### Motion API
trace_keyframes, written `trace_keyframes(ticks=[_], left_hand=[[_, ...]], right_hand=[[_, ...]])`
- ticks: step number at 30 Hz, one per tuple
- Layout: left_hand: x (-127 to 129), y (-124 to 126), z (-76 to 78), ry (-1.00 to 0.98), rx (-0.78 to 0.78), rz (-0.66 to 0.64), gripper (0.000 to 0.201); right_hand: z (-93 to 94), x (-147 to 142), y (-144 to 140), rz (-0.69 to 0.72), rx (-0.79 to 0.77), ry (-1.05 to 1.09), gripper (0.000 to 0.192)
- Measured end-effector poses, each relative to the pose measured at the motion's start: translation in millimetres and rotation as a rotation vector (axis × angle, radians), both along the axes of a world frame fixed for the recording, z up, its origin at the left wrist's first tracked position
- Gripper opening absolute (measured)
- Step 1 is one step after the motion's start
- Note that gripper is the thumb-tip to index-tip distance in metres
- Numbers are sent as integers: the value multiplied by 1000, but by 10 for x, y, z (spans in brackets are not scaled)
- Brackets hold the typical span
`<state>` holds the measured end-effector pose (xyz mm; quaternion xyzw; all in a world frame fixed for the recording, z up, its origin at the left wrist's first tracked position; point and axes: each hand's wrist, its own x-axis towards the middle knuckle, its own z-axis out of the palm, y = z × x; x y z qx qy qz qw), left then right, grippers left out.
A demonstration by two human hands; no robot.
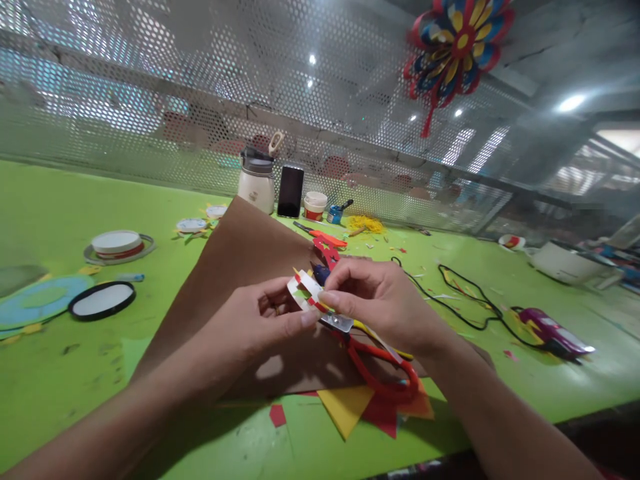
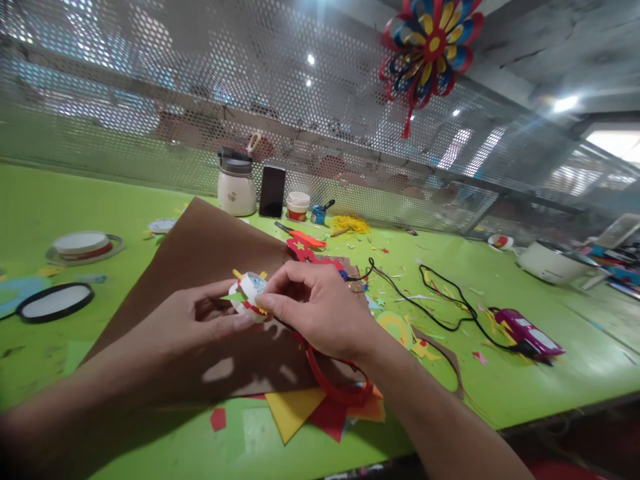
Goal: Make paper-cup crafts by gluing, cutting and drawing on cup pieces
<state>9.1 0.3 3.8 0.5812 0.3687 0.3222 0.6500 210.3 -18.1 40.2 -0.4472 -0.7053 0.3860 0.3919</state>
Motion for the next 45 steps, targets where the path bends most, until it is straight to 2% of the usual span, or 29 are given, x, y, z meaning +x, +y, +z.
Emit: trace_keyframes(ticks=[5,16,24,31,41,45], left_hand=[[27,-10,54,8,7,25,50],[50,-30,67,18,50,54,38],[43,-7,57,118,148,33,38],[51,-15,75,57,160,-1,33],[70,-26,111,69,183,-2,32],[56,-4,119,98,182,-34,33]], right_hand=[[5,0,-8,20,40,-18,15],[0,-11,-41,42,37,-20,16],[-14,23,2,79,-13,26,19],[-12,53,-22,101,-1,10,18],[-5,56,-39,128,105,-60,16],[21,65,-23,169,65,-36,19]])
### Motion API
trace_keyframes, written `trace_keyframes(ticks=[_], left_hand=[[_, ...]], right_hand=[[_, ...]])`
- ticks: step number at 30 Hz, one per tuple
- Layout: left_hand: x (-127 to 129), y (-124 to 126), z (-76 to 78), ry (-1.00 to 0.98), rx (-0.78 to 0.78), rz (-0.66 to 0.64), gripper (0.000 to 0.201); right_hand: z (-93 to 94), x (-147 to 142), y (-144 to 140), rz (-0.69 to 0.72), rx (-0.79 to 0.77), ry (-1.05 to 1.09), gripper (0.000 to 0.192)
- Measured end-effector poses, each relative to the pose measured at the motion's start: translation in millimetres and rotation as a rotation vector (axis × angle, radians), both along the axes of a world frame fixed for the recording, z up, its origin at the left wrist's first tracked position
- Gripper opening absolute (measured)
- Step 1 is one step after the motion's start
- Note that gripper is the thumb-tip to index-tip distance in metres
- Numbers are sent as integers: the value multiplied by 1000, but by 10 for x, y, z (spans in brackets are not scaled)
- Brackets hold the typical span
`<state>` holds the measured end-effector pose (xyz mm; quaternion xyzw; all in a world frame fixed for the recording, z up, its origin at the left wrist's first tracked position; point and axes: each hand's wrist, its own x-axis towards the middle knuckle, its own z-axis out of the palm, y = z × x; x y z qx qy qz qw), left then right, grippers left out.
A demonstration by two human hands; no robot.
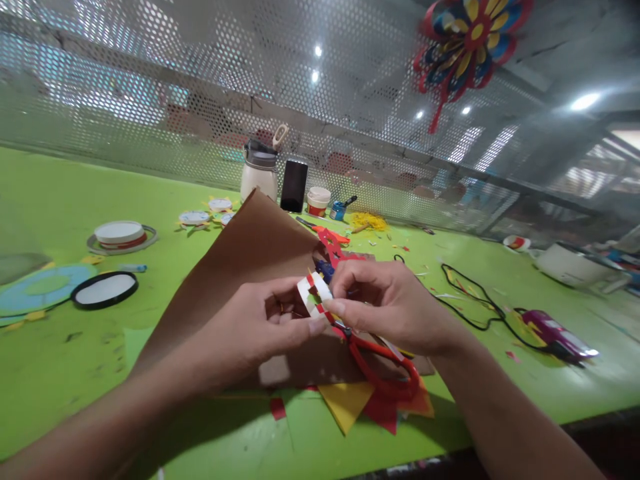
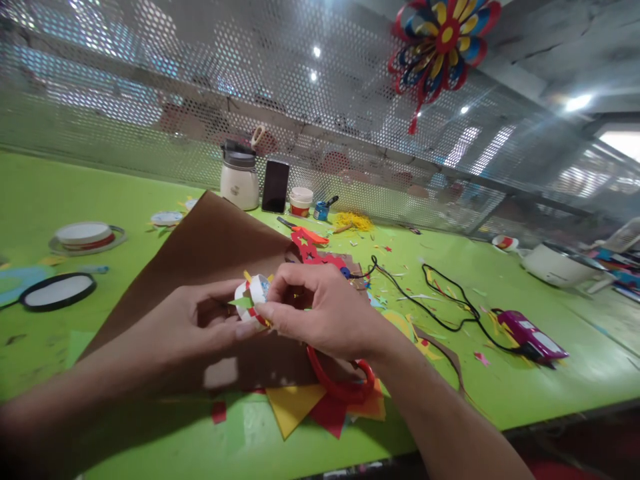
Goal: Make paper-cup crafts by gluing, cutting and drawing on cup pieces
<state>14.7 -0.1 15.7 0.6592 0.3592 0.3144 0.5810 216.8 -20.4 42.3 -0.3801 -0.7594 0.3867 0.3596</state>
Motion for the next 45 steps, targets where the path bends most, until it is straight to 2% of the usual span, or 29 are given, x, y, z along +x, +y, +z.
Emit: trace_keyframes(ticks=[4,8,12,17,26,30,38,45], left_hand=[[-22,27,8,49,0,-46,29],[-34,28,-36,51,-14,-120,27],[-21,34,-77,-8,-48,-155,29],[-18,42,-76,43,-30,-153,36],[9,-19,-21,2,8,-100,24],[18,-9,-23,-2,0,-115,25],[-11,13,-52,-21,-29,-161,23],[-34,19,-61,-59,-89,-200,29]], right_hand=[[8,38,13,64,-141,14,18],[8,68,16,107,-195,-7,17],[37,72,7,102,-174,-29,18],[76,74,0,126,-137,-78,18],[93,69,-15,120,-124,-105,19],[80,64,-12,106,-129,-98,19],[63,85,7,180,-133,-91,22],[141,53,-74,105,15,-244,19]])
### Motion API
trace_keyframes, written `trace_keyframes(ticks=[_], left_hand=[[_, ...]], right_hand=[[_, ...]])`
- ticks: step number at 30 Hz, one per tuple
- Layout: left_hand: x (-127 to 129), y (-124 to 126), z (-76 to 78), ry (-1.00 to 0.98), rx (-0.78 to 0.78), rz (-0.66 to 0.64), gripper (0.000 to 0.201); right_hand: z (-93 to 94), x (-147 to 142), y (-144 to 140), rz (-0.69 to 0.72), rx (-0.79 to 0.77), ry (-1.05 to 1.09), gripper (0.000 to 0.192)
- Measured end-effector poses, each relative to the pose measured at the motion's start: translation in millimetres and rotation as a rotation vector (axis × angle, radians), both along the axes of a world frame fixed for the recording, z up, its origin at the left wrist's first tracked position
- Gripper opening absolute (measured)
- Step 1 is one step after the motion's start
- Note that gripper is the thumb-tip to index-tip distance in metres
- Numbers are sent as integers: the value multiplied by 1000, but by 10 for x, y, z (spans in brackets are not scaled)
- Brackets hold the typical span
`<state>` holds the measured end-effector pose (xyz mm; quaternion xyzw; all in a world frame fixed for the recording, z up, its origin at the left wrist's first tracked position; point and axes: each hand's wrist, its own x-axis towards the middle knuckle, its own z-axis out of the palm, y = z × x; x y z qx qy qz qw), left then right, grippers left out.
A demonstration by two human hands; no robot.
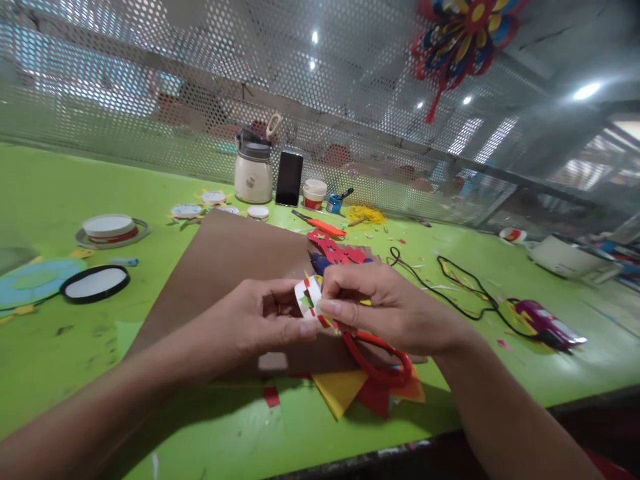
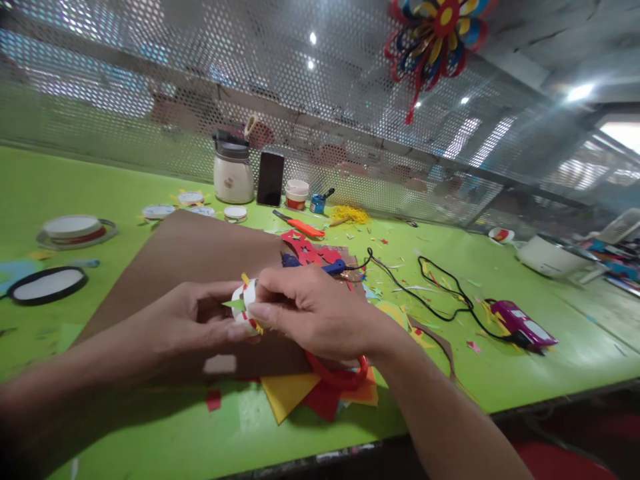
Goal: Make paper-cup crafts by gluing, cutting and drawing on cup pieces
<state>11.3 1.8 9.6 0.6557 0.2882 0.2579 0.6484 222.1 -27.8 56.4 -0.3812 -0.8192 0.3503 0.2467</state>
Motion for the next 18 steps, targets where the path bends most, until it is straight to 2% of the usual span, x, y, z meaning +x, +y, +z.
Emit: trace_keyframes(ticks=[5,11,14,18], left_hand=[[-7,-3,23,-44,-2,-23,34],[-18,-8,28,-46,-8,69,42],[-28,-11,20,-76,-39,127,45],[-30,-19,40,-110,-55,210,50]], right_hand=[[12,-32,-44,-32,78,17,20],[-82,-97,-24,-246,190,282,26],[-92,-107,-32,-249,254,302,19],[-81,-96,-46,-168,445,209,6]])
